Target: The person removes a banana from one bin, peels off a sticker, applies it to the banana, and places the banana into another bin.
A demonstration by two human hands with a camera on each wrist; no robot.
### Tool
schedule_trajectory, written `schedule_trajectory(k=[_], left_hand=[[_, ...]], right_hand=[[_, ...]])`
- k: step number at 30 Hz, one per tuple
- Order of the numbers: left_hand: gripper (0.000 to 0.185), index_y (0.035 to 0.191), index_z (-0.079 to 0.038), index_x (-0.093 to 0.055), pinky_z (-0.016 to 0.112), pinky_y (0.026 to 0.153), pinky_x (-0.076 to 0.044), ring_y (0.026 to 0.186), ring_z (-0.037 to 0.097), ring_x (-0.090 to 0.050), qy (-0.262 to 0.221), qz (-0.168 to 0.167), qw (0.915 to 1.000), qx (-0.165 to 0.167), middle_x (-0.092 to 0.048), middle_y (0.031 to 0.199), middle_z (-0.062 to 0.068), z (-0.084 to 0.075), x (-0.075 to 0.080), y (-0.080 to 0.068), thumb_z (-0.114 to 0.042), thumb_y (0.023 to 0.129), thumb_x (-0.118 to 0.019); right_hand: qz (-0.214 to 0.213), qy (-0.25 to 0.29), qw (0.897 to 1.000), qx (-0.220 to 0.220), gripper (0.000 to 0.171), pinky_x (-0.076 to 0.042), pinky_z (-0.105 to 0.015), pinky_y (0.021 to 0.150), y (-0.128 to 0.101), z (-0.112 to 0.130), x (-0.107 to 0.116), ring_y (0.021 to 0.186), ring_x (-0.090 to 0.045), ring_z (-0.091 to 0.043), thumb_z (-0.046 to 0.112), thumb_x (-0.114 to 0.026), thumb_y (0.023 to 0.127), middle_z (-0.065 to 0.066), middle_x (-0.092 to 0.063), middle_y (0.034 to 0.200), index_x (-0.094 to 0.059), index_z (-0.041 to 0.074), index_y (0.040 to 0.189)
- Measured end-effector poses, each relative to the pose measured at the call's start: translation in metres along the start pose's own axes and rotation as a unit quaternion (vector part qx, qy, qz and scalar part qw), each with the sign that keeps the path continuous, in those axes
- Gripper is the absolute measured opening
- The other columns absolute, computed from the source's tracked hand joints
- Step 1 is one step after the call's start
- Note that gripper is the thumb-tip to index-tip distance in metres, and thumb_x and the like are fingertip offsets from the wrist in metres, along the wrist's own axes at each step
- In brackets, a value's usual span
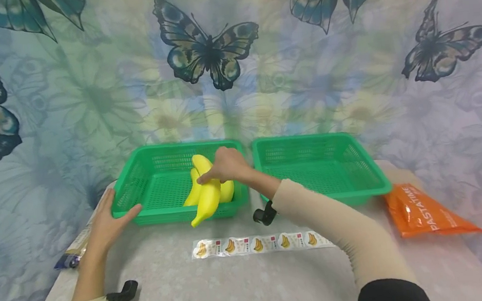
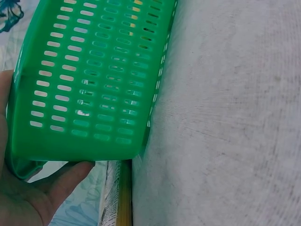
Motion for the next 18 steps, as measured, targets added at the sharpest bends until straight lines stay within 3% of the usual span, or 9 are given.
schedule_trajectory(k=[6, 9, 14, 18], left_hand=[[0.106, 0.157, -0.013, 0.006, 0.077, 0.107, -0.015, 0.148, 0.049, -0.002, -0.004, 0.003, 0.9999, 0.011, 0.01, 0.165, 0.013, 0.003, -0.003, -0.003, -0.062, 0.088, -0.058], [0.106, 0.157, -0.014, 0.007, 0.077, 0.107, -0.015, 0.148, 0.048, -0.001, -0.004, 0.003, 0.9999, 0.011, 0.01, 0.165, 0.013, 0.005, -0.004, -0.004, -0.061, 0.088, -0.058], [0.105, 0.157, -0.013, 0.007, 0.077, 0.107, -0.015, 0.148, 0.049, -0.001, -0.007, 0.001, 1.0, 0.006, 0.01, 0.165, 0.014, 0.004, -0.005, -0.002, -0.061, 0.089, -0.058], [0.104, 0.157, -0.013, 0.006, 0.078, 0.107, -0.015, 0.148, 0.05, -0.001, -0.012, -0.004, 0.9999, -0.001, 0.009, 0.165, 0.015, 0.0, -0.003, -0.002, -0.06, 0.089, -0.058]], right_hand=[[0.001, 0.015, 1.0, 0.006, 0.05, -0.029, -0.02, 0.039, -0.028, -0.011, 0.0, 0.051, -0.063, -0.018, 0.048, -0.082, 0.073, 0.003, -0.042, 0.039, -0.057, 0.012, 0.048], [0.0, 0.035, 0.999, -0.003, 0.046, -0.031, -0.02, 0.042, -0.041, -0.021, -0.001, 0.053, -0.063, -0.018, 0.048, -0.082, 0.074, 0.002, -0.049, 0.042, -0.061, 0.013, 0.05], [0.0, 0.079, 0.996, -0.039, 0.034, -0.047, -0.024, 0.053, -0.065, -0.042, -0.011, 0.059, -0.067, -0.014, 0.049, -0.082, 0.072, 0.001, -0.071, 0.063, -0.077, 0.015, 0.076], [-0.008, 0.097, 0.993, -0.061, 0.044, -0.048, -0.026, 0.054, -0.087, -0.054, -0.021, 0.061, -0.067, -0.013, 0.049, -0.083, 0.069, 0.003, -0.072, 0.068, -0.078, 0.013, 0.093]])
Point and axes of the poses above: each hand's wrist, its own y-axis towards the middle knuckle, its own x-axis out of the back of the hand, z = x × y, the point moved 4 cm from there along y, towards the middle knuckle
